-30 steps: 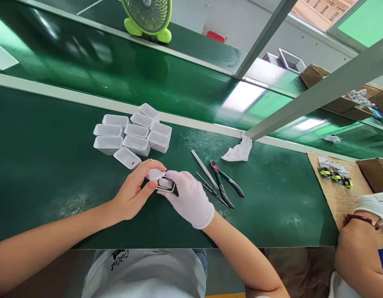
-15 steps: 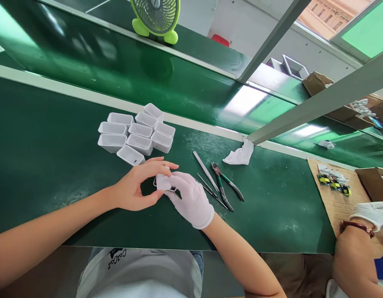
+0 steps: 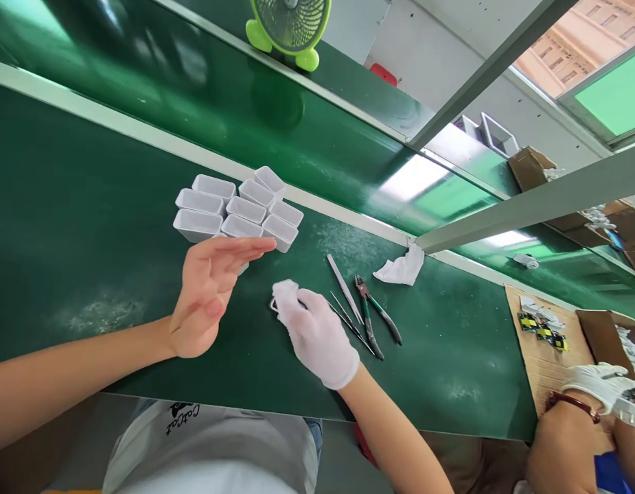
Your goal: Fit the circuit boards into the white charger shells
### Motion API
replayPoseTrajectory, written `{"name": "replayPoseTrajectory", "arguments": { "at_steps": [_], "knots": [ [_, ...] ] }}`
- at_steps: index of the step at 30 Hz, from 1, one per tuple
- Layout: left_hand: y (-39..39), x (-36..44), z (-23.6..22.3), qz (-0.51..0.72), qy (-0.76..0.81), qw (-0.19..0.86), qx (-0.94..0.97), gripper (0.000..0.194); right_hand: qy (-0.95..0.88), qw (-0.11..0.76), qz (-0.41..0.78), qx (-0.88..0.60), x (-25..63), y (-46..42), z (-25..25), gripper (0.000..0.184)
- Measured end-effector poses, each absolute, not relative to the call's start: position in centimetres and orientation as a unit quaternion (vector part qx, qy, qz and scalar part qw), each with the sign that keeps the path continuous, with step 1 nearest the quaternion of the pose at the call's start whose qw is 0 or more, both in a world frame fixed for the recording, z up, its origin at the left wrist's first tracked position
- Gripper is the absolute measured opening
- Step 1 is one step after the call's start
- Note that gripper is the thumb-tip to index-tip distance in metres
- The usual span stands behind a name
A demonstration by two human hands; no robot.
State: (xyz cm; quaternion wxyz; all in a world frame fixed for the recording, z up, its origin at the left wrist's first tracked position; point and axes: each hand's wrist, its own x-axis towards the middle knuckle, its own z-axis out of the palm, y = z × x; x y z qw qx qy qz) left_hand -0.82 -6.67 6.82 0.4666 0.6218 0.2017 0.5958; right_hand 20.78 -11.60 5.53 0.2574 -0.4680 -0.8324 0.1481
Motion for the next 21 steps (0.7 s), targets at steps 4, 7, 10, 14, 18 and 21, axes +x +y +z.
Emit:
{"name": "replayPoseTrajectory", "arguments": {
  "at_steps": [4, 7, 10, 14, 18, 21],
  "knots": [
    [-6.7, -0.7, 6.8, 0.601, 0.222, 0.465, 0.61, 0.042, -0.844, 0.294, 0.096, -0.438, 19.7, -11.0, 5.1, 0.045],
    [-6.7, -0.8, 6.6, 0.595, 0.203, 0.462, 0.626, 0.042, -0.841, 0.3, 0.104, -0.439, 19.5, -10.9, 4.8, 0.046],
    [-6.7, -0.9, 6.6, 0.576, 0.186, 0.446, 0.659, 0.047, -0.829, 0.326, 0.141, -0.432, 19.6, -11.1, 5.1, 0.038],
    [-6.8, -0.8, 6.5, 0.532, 0.166, 0.399, 0.728, 0.067, -0.625, 0.449, 0.422, -0.478, 19.6, -11.6, 7.3, 0.02],
    [-7.1, -0.4, 6.4, 0.445, 0.143, 0.322, 0.823, 0.087, -0.315, 0.451, 0.731, -0.404, 19.6, -12.2, 9.8, 0.029],
    [-7.5, -0.1, 6.2, 0.433, 0.172, 0.275, 0.841, 0.078, -0.225, 0.447, 0.795, -0.343, 19.6, -12.5, 10.3, 0.038]
  ]
}}
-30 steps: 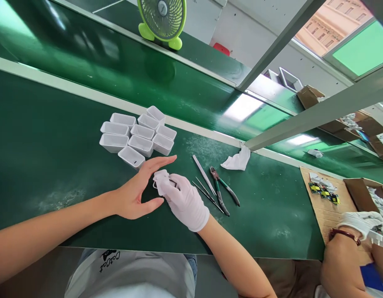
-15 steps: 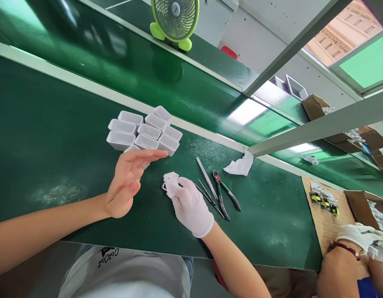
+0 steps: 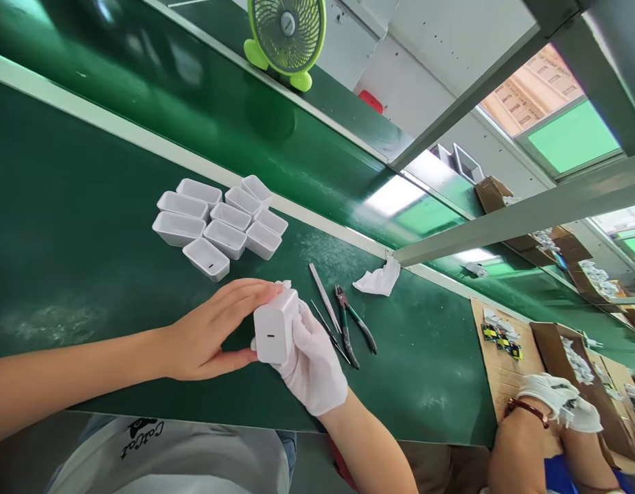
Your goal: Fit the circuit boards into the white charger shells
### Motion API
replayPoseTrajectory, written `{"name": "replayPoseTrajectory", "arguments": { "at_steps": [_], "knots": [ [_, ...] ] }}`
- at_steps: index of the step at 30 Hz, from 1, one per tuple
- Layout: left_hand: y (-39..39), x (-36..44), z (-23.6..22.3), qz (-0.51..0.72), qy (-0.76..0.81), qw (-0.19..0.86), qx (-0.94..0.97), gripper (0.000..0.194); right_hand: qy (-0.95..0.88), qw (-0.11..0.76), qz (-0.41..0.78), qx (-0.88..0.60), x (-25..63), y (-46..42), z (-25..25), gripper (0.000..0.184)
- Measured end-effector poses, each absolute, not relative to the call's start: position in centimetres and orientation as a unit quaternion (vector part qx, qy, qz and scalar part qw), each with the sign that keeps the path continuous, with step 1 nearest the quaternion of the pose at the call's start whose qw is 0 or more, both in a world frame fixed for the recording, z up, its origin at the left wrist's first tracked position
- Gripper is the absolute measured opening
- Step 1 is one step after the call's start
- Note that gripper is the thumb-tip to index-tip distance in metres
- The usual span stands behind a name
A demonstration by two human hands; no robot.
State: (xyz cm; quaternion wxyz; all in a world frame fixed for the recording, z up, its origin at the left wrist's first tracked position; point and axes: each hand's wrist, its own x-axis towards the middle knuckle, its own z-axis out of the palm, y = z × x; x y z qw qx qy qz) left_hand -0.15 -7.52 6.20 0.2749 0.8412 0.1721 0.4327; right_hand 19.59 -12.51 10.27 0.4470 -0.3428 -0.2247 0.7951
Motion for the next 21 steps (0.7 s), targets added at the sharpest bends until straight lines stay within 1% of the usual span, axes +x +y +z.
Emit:
{"name": "replayPoseTrajectory", "arguments": {
  "at_steps": [5, 8, 10, 12, 13, 14, 16, 17, 19, 21],
  "knots": [
    [-7.8, -0.2, 6.1, 0.448, 0.195, 0.247, 0.837, 0.072, -0.197, 0.443, 0.818, -0.309, 19.4, -12.7, 9.9, 0.032],
    [-7.7, -0.3, 6.3, 0.453, 0.186, 0.234, 0.84, 0.07, -0.209, 0.433, 0.82, -0.309, 19.4, -12.7, 10.0, 0.032],
    [-7.7, -0.3, 6.5, 0.456, 0.181, 0.238, 0.838, 0.07, -0.245, 0.43, 0.804, -0.33, 19.5, -12.7, 10.1, 0.029],
    [-7.8, -0.4, 6.7, 0.462, 0.189, 0.265, 0.825, 0.077, -0.352, 0.459, 0.724, -0.375, 19.6, -12.8, 10.1, 0.021],
    [-7.9, -0.5, 6.8, 0.466, 0.202, 0.288, 0.812, 0.084, -0.43, 0.483, 0.648, -0.402, 19.7, -12.8, 10.0, 0.019],
    [-8.0, -0.5, 6.9, 0.468, 0.219, 0.312, 0.798, 0.091, -0.51, 0.505, 0.553, -0.423, 19.8, -12.9, 9.8, 0.024],
    [-8.4, -0.5, 7.1, 0.451, 0.259, 0.363, 0.773, 0.099, -0.627, 0.523, 0.379, -0.436, 19.9, -13.2, 9.2, 0.043],
    [-8.6, -0.6, 7.1, 0.433, 0.274, 0.39, 0.765, 0.097, -0.659, 0.523, 0.326, -0.431, 19.9, -13.3, 8.9, 0.051],
    [-9.0, -0.6, 7.2, 0.399, 0.281, 0.433, 0.758, 0.089, -0.699, 0.514, 0.279, -0.412, 20.0, -13.4, 8.3, 0.062],
    [-9.2, -0.7, 7.2, 0.391, 0.271, 0.461, 0.749, 0.078, -0.728, 0.499, 0.251, -0.398, 20.1, -13.4, 7.9, 0.067]
  ]
}}
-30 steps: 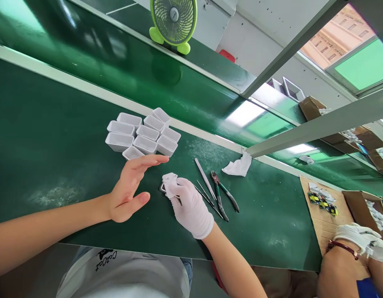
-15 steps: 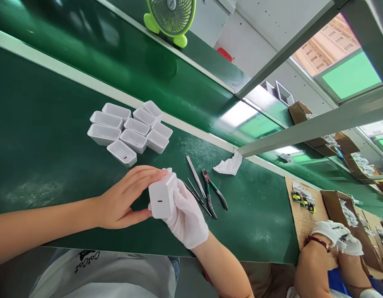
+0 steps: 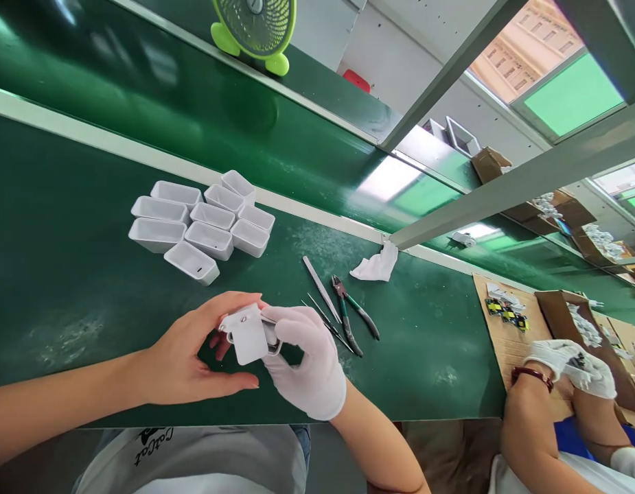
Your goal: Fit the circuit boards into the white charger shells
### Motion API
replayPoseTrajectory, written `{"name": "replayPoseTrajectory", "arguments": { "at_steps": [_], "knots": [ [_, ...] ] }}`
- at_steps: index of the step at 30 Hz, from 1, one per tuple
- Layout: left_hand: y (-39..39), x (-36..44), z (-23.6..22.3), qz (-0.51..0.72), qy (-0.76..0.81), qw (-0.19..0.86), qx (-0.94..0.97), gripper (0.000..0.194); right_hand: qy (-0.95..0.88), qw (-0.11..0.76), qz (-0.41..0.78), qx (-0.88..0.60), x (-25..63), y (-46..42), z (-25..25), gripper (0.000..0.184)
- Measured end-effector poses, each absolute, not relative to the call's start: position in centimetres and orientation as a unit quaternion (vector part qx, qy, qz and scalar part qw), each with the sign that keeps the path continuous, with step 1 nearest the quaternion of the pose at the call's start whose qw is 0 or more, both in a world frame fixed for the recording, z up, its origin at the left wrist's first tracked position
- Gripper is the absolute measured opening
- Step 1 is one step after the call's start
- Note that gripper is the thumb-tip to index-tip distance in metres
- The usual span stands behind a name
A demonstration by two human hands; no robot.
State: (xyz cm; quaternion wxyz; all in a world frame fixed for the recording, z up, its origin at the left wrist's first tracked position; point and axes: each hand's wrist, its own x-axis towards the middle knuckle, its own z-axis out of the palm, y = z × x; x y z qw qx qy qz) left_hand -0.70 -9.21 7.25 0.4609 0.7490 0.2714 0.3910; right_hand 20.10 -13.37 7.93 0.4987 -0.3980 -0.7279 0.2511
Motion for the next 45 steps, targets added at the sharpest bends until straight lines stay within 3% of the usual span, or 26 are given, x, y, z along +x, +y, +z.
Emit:
{"name": "replayPoseTrajectory", "arguments": {
  "at_steps": [7, 14, 19, 23, 30, 35, 41, 45],
  "knots": [
    [-8.9, -0.6, 7.2, 0.486, 0.128, 0.537, 0.677, 0.044, -0.753, 0.498, 0.213, -0.374, 20.5, -13.4, 7.0, 0.073],
    [-9.2, -0.2, 6.6, 0.539, 0.077, 0.555, 0.629, 0.037, -0.777, 0.415, 0.215, -0.422, 21.2, -14.3, 7.0, 0.045],
    [-10.4, 0.0, 6.3, 0.585, 0.107, 0.518, 0.614, 0.054, -0.747, 0.431, 0.252, -0.439, 20.9, -14.2, 8.6, 0.048],
    [-11.0, 0.2, 6.2, 0.594, 0.124, 0.512, 0.608, 0.067, -0.766, 0.396, 0.268, -0.429, 20.6, -14.0, 10.0, 0.045],
    [-10.7, 0.0, 6.0, 0.588, 0.103, 0.456, 0.66, 0.062, -0.836, 0.358, 0.193, -0.369, 21.2, -14.0, 10.0, 0.047],
    [-10.4, -0.1, 6.2, 0.586, 0.093, 0.457, 0.662, 0.067, -0.814, 0.397, 0.247, -0.344, 21.1, -13.4, 9.3, 0.049],
    [-10.6, 0.1, 5.7, 0.591, 0.092, 0.457, 0.658, 0.07, -0.836, 0.364, 0.168, -0.376, 20.5, -13.4, 9.4, 0.035],
    [-11.0, -0.1, 5.7, 0.603, 0.12, 0.447, 0.65, 0.071, -0.835, 0.352, 0.28, -0.318, 20.8, -12.7, 10.3, 0.029]
  ]
}}
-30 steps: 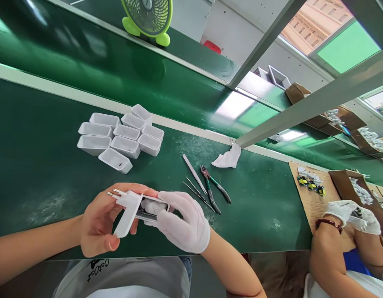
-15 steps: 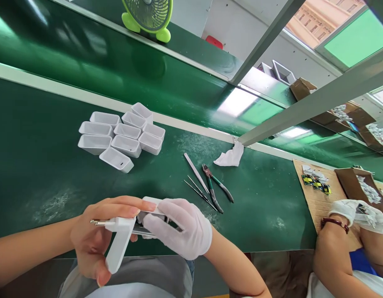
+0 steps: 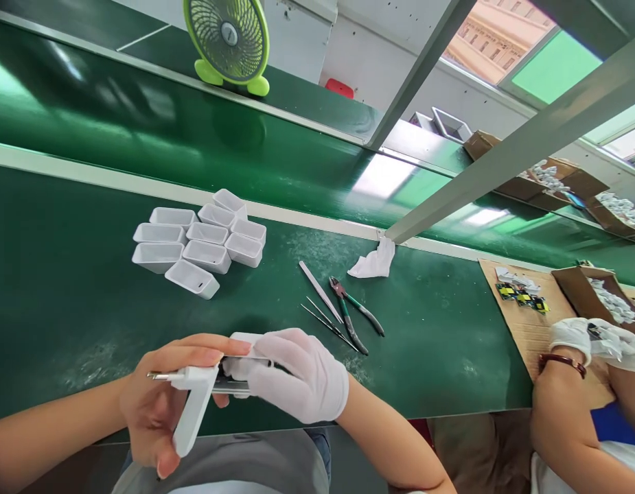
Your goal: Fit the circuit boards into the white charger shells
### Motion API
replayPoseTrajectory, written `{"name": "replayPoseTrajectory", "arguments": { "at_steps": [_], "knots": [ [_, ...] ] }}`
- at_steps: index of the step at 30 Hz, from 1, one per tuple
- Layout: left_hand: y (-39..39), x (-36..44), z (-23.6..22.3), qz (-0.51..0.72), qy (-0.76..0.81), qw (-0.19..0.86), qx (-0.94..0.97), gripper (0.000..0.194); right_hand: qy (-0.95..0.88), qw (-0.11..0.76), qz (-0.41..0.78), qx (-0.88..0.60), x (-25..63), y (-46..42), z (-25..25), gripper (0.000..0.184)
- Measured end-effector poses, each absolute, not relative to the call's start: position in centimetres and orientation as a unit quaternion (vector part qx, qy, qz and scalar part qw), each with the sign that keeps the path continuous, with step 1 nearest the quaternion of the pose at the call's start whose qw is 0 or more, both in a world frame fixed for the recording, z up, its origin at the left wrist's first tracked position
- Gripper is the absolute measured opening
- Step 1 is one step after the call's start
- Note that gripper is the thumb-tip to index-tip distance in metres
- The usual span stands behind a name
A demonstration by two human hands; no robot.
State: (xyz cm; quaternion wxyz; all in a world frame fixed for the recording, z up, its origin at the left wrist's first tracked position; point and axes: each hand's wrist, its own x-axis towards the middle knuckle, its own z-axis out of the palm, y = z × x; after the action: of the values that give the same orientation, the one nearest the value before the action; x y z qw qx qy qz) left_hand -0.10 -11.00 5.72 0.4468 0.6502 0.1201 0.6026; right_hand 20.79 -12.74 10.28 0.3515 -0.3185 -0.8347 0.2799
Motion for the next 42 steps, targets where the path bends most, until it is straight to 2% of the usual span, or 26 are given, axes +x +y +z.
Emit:
{"name": "replayPoseTrajectory", "arguments": {
  "at_steps": [2, 4, 5, 7, 9, 11, 15, 19, 22, 24, 28, 32, 38, 42],
  "knots": [
    [-10.9, -0.4, 5.8, 0.588, 0.107, 0.442, 0.669, 0.072, -0.804, 0.352, 0.356, -0.321, 20.8, -12.6, 10.7, 0.031],
    [-10.6, -0.7, 5.9, 0.567, 0.094, 0.439, 0.691, 0.071, -0.776, 0.371, 0.378, -0.342, 20.7, -12.8, 10.8, 0.026],
    [-10.5, -0.8, 6.0, 0.558, 0.089, 0.442, 0.697, 0.07, -0.77, 0.387, 0.367, -0.351, 20.7, -13.0, 10.8, 0.03],
    [-10.3, -0.9, 6.0, 0.551, 0.083, 0.459, 0.692, 0.069, -0.768, 0.421, 0.314, -0.367, 20.6, -13.5, 10.4, 0.052],
    [-10.2, -0.8, 5.9, 0.549, 0.078, 0.478, 0.681, 0.068, -0.771, 0.438, 0.264, -0.379, 20.5, -13.8, 10.0, 0.066],
    [-10.1, -0.8, 5.8, 0.552, 0.082, 0.472, 0.683, 0.068, -0.785, 0.437, 0.223, -0.379, 20.4, -13.8, 9.6, 0.068],
    [-9.6, -0.7, 6.0, 0.546, 0.169, 0.369, 0.733, 0.064, -0.781, 0.452, 0.096, -0.421, 20.8, -12.3, 9.1, 0.078],
    [-8.7, -0.8, 6.6, 0.483, 0.295, 0.151, 0.81, 0.069, -0.699, 0.433, 0.093, -0.561, 22.8, -6.8, 8.9, 0.068],
    [-8.1, -0.7, 6.8, 0.399, 0.349, -0.037, 0.847, 0.055, -0.61, 0.414, 0.114, -0.666, 25.1, -0.3, 9.1, 0.071],
    [-7.8, -0.6, 6.5, 0.349, 0.386, -0.095, 0.849, 0.048, -0.557, 0.418, 0.144, -0.703, 26.4, 4.0, 9.3, 0.072],
    [-7.2, -0.6, 5.5, 0.303, 0.411, -0.12, 0.852, 0.04, -0.501, 0.443, 0.144, -0.729, 27.5, 9.9, 9.3, 0.065],
    [-6.5, -0.8, 4.7, 0.307, 0.401, -0.141, 0.851, 0.038, -0.479, 0.466, 0.126, -0.733, 27.0, 11.1, 10.3, 0.051],
    [-5.5, -1.1, 4.1, 0.309, 0.385, -0.152, 0.856, 0.034, -0.521, 0.51, 0.056, -0.683, 24.3, 3.3, 12.7, 0.046],
    [-4.8, -1.5, 3.6, 0.302, 0.364, -0.148, 0.869, 0.038, -0.622, 0.51, -0.029, -0.593, 21.8, -4.0, 11.2, 0.038]
  ]
}}
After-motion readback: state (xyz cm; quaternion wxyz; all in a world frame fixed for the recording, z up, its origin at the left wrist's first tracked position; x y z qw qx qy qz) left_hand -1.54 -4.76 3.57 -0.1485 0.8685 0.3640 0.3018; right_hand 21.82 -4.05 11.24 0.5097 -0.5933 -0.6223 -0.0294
